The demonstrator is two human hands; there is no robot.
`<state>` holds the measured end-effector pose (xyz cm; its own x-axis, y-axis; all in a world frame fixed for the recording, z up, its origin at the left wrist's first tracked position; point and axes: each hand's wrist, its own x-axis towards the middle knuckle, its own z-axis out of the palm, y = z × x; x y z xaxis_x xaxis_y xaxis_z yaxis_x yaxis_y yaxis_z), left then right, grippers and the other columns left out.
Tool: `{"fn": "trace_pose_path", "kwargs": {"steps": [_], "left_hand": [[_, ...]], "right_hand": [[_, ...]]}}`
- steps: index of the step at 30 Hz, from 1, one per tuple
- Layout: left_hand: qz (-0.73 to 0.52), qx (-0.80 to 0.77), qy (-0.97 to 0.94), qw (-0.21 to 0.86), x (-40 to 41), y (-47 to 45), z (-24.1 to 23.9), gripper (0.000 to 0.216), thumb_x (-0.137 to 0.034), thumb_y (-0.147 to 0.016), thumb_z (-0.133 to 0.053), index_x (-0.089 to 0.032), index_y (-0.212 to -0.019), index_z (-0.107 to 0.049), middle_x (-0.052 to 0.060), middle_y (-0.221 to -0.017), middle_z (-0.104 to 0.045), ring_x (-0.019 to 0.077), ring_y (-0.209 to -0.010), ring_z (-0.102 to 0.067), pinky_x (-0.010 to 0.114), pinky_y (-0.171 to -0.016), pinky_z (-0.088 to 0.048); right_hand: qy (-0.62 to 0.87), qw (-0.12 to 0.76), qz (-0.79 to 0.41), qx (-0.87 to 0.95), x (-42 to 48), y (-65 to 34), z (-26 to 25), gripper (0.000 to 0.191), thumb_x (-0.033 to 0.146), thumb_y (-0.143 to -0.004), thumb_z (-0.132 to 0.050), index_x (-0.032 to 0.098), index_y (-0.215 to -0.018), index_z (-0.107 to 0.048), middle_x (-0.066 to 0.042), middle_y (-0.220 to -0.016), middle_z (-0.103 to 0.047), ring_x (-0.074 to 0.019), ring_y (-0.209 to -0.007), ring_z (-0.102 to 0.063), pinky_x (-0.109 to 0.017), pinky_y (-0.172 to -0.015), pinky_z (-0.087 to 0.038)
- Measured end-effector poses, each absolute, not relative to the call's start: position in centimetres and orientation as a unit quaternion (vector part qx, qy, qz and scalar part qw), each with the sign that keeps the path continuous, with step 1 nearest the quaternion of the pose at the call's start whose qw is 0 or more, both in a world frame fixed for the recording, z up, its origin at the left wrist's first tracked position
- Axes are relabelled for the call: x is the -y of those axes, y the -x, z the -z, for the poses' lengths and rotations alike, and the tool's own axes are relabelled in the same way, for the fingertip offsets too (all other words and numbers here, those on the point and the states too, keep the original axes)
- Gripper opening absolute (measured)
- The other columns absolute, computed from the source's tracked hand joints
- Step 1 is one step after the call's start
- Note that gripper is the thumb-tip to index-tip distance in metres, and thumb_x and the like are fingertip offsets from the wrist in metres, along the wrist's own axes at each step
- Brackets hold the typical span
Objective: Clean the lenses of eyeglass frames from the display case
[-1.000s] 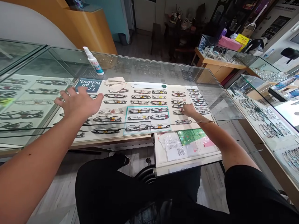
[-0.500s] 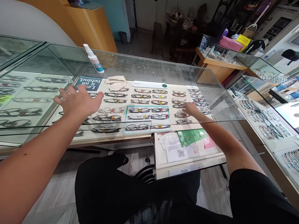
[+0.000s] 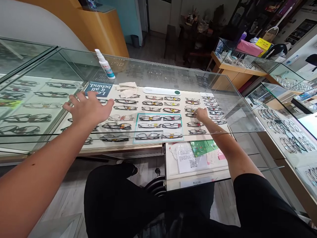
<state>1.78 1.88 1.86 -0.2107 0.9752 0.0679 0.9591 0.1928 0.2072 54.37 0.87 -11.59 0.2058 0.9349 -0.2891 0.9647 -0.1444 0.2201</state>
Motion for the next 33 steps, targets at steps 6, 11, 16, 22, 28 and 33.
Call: {"fn": "trace_pose_path", "kwargs": {"steps": [6, 11, 16, 22, 28, 33], "left_hand": [[-0.108, -0.768, -0.631, 0.037, -2.0, -1.6, -1.7, 0.095, -0.075, -0.104, -0.034, -0.007, -0.167, -0.049, 0.037, -0.176, -0.039, 0.0561, -0.169, -0.029, 0.078, -0.132, -0.026], [-0.102, -0.769, -0.629, 0.041, -2.0, -1.6, -1.7, 0.095, -0.075, -0.104, -0.033, -0.006, -0.168, -0.048, 0.036, -0.179, -0.036, 0.0567, -0.17, -0.026, 0.079, -0.132, -0.025], [-0.107, -0.768, -0.63, 0.042, -1.9, -1.7, -1.8, 0.095, -0.073, -0.104, -0.033, -0.005, -0.169, -0.048, 0.036, -0.179, -0.036, 0.0571, -0.17, -0.027, 0.079, -0.133, -0.024], [-0.104, -0.773, -0.624, 0.042, -1.8, -1.6, -2.0, 0.098, -0.073, -0.102, -0.032, -0.004, -0.17, -0.048, 0.036, -0.18, -0.036, 0.0564, -0.17, -0.027, 0.08, -0.134, -0.023], [-0.105, -0.772, -0.625, 0.041, -1.6, -1.5, -1.9, 0.098, -0.075, -0.102, -0.029, -0.006, -0.169, -0.049, 0.036, -0.179, -0.037, 0.0552, -0.171, -0.027, 0.079, -0.133, -0.024], [-0.105, -0.776, -0.621, 0.03, -1.9, -1.2, -1.4, 0.098, -0.076, -0.101, -0.029, -0.008, -0.169, -0.05, 0.033, -0.18, -0.039, 0.0532, -0.171, -0.028, 0.079, -0.133, -0.024]], "right_hand": [[-0.754, 0.178, 0.048, -0.63, 0.1, -55.0, 11.5, 0.039, 0.05, -0.11, -0.073, 0.019, -0.134, -0.078, -0.011, -0.137, -0.079, -0.0294, -0.129, -0.074, -0.059, -0.122, -0.052], [-0.751, 0.152, 0.041, -0.641, 1.0, -55.8, 11.4, 0.029, 0.031, -0.109, -0.064, 0.026, -0.125, -0.088, -0.013, -0.126, -0.085, -0.0316, -0.12, -0.074, -0.052, -0.12, -0.04], [-0.755, 0.106, 0.01, -0.647, 0.5, -56.2, 10.7, 0.038, 0.03, -0.111, -0.055, 0.025, -0.135, -0.085, -0.018, -0.144, -0.078, -0.0353, -0.126, -0.07, -0.051, -0.115, -0.042], [-0.761, 0.085, -0.007, -0.643, -1.6, -55.2, 11.6, 0.046, 0.035, -0.117, -0.046, 0.027, -0.145, -0.081, -0.019, -0.143, -0.077, -0.0367, -0.132, -0.066, -0.05, -0.113, -0.042], [-0.757, 0.103, 0.008, -0.645, -3.3, -55.4, 12.9, 0.04, 0.036, -0.117, -0.053, 0.03, -0.141, -0.085, -0.018, -0.14, -0.08, -0.0364, -0.131, -0.067, -0.05, -0.115, -0.039], [-0.76, 0.113, 0.02, -0.639, -3.4, -56.9, 13.2, 0.038, 0.034, -0.115, -0.056, 0.03, -0.137, -0.087, -0.016, -0.138, -0.081, -0.0356, -0.127, -0.069, -0.05, -0.115, -0.038]]}}
